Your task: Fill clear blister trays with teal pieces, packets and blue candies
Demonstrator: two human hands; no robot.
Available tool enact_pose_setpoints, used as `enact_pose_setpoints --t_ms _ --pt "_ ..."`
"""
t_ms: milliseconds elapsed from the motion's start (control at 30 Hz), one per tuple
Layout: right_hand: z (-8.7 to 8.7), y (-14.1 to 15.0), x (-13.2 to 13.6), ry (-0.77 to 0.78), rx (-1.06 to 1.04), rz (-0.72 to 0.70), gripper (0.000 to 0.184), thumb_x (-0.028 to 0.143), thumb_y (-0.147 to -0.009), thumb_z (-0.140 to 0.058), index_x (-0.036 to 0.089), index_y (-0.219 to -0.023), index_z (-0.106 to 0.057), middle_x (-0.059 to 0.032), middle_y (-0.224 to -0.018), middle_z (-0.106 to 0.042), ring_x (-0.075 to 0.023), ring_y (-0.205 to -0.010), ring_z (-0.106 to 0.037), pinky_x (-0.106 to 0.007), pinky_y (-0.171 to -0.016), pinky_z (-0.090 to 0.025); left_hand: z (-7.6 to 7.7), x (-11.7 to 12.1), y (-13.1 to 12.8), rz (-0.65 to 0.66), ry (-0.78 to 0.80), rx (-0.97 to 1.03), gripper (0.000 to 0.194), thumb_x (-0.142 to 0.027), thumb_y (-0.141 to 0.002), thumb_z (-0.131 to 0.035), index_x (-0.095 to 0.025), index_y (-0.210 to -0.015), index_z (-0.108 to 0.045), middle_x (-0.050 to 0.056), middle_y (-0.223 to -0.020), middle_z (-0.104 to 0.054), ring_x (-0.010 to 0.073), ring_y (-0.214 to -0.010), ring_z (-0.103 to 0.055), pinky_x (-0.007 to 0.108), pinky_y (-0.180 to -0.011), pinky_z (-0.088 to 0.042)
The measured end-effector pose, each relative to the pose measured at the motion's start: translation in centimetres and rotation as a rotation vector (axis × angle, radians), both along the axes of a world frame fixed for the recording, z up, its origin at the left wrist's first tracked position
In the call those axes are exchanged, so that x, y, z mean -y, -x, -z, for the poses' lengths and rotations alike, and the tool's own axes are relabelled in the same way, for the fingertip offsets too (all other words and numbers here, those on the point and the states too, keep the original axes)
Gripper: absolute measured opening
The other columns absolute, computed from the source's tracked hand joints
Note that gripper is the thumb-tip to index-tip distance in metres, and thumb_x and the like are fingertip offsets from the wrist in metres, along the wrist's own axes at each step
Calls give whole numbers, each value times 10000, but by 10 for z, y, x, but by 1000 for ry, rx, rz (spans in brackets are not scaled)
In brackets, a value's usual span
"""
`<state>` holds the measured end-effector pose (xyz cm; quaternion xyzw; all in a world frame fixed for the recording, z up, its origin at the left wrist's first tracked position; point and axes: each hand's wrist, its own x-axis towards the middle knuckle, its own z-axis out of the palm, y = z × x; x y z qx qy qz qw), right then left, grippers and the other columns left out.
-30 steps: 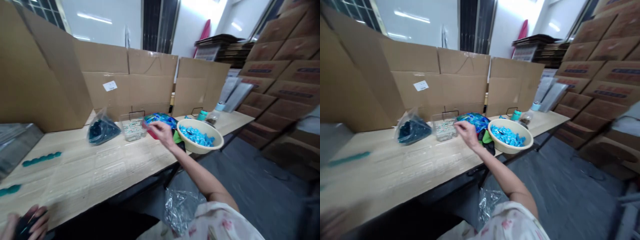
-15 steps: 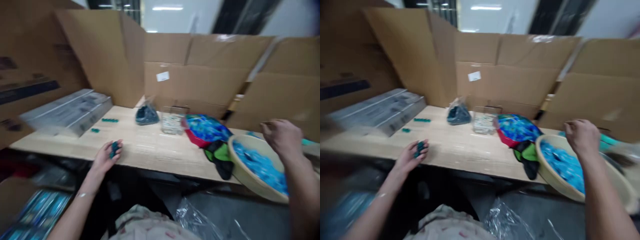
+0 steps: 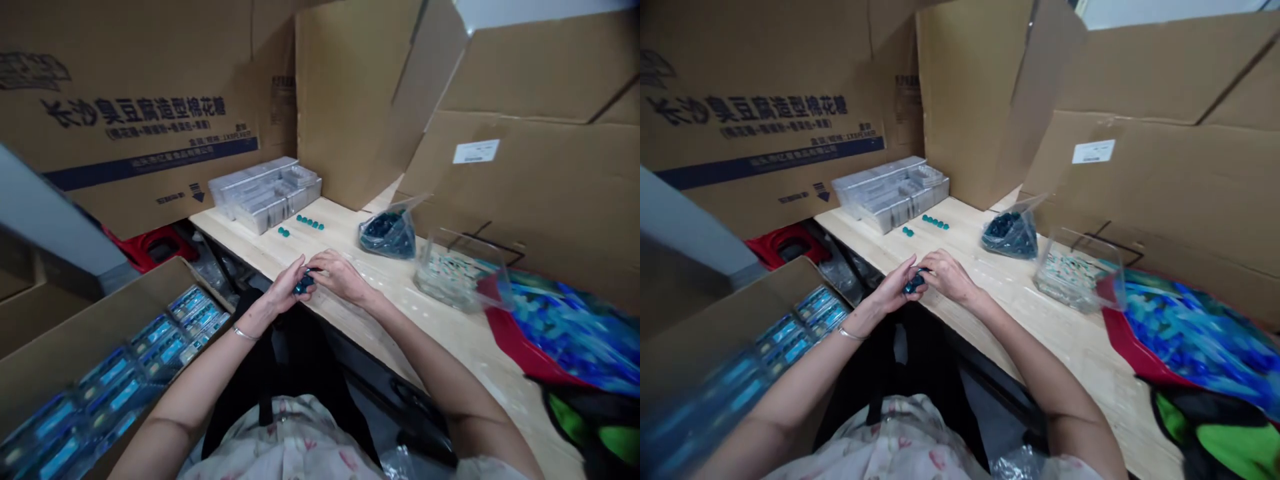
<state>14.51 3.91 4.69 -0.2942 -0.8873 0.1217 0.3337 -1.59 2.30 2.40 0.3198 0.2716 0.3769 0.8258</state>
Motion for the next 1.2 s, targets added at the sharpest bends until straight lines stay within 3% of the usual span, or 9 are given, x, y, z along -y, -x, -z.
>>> enact_pose_setpoints --t_ms 133,233,433,567,700,900,1033,1200 --pt "9 17 -21 172 -170 49 172 161 -814 -531 171 -912 -672 -51 -846 -671 -146 -787 -607 -276 -731 -471 4 -7 17 -47 -23 -13 387 -502 -806 -458 -128 -851 -545 19 -725 -492 58 -491 -425 147 -380 -256" --pt "11 25 -30 244 -218 -14 151 188 -815 -545 163 -891 -674 -59 -878 -664 -143 -805 -613 -258 -708 -479 5 -13 26 -131 -46 -8 345 -464 -794 -508 -129 -870 -543 19 -747 -495 48 -502 -426 135 -384 -246" --pt "5 39 -39 36 14 -117 148 239 -824 -562 167 -926 -641 -70 -870 -631 -169 -836 -581 -322 -793 -464 8 -24 39 -98 -53 -37 524 -620 -771 -409 -113 -773 -539 20 -690 -471 56 -482 -410 149 -370 -224" --pt "9 50 -44 -103 98 -133 154 228 -868 -485 162 -957 -593 -84 -880 -621 -191 -877 -562 -355 -820 -451 13 -27 48 -163 -76 -35 452 -568 -759 -486 -119 -770 -530 19 -699 -478 53 -492 -415 144 -373 -219" --pt "17 57 -48 -115 90 -155 145 230 -888 -441 168 -930 -565 -89 -935 -584 -183 -898 -548 -333 -801 -457 19 -28 59 -219 -159 -117 299 -417 -747 -579 -128 -811 -539 12 -724 -481 38 -486 -393 138 -371 -182" --pt "23 59 -56 -113 89 -201 167 242 -909 -391 174 -895 -543 -77 -903 -548 -166 -863 -544 -298 -764 -465 19 -28 74 -173 -329 -353 361 -454 -753 -564 -121 -889 -545 36 -787 -516 31 -494 -374 136 -375 -212" --pt "24 58 -58 -170 217 -225 178 204 -920 -352 164 -952 -523 -84 -941 -547 -159 -885 -542 -281 -767 -465 19 -31 80 -180 -461 -524 355 -466 -755 -551 -128 -864 -551 17 -746 -526 31 -458 -353 150 -370 -255" --pt "22 57 -55 -225 344 -257 210 143 -915 -328 150 -998 -521 -92 -972 -547 -155 -869 -547 -269 -742 -471 23 -34 86 -106 -512 -572 342 -462 -785 -500 -128 -725 -544 -29 -555 -430 36 -408 -305 160 -365 -236"
